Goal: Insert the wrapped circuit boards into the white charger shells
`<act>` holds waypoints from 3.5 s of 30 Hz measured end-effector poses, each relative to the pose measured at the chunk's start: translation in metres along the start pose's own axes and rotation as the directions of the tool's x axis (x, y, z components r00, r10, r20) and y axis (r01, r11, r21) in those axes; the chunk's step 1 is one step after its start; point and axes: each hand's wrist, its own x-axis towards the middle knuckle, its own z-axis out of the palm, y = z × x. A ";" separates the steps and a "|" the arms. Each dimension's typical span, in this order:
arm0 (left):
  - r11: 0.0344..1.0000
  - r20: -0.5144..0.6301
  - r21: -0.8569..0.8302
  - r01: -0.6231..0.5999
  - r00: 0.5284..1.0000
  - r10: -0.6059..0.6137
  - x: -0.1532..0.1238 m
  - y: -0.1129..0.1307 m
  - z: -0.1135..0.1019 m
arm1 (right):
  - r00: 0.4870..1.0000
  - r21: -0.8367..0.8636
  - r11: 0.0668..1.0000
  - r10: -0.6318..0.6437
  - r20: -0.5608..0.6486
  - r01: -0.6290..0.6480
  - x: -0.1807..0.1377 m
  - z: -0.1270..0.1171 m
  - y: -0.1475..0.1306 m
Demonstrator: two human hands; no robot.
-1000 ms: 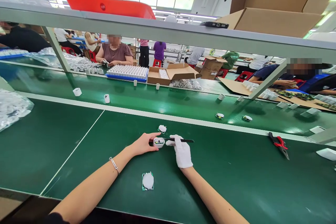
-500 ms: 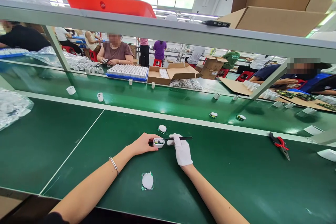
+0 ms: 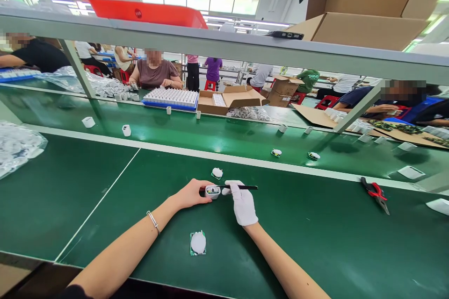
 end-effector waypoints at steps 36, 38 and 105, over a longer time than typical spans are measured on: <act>1.000 0.030 0.028 -0.007 1.000 0.006 -0.001 -0.001 0.000 | 0.992 0.076 0.996 0.035 0.119 -0.044 0.000 -0.002 -0.007; 1.000 0.024 0.026 -0.007 1.000 0.007 -0.001 -0.001 0.000 | 0.979 0.200 0.960 0.180 0.099 -0.196 0.001 0.002 -0.005; 0.904 -0.459 0.336 0.265 0.884 -0.088 -0.026 -0.004 0.044 | 0.971 -0.541 0.820 -0.072 0.227 0.188 0.119 -0.006 0.051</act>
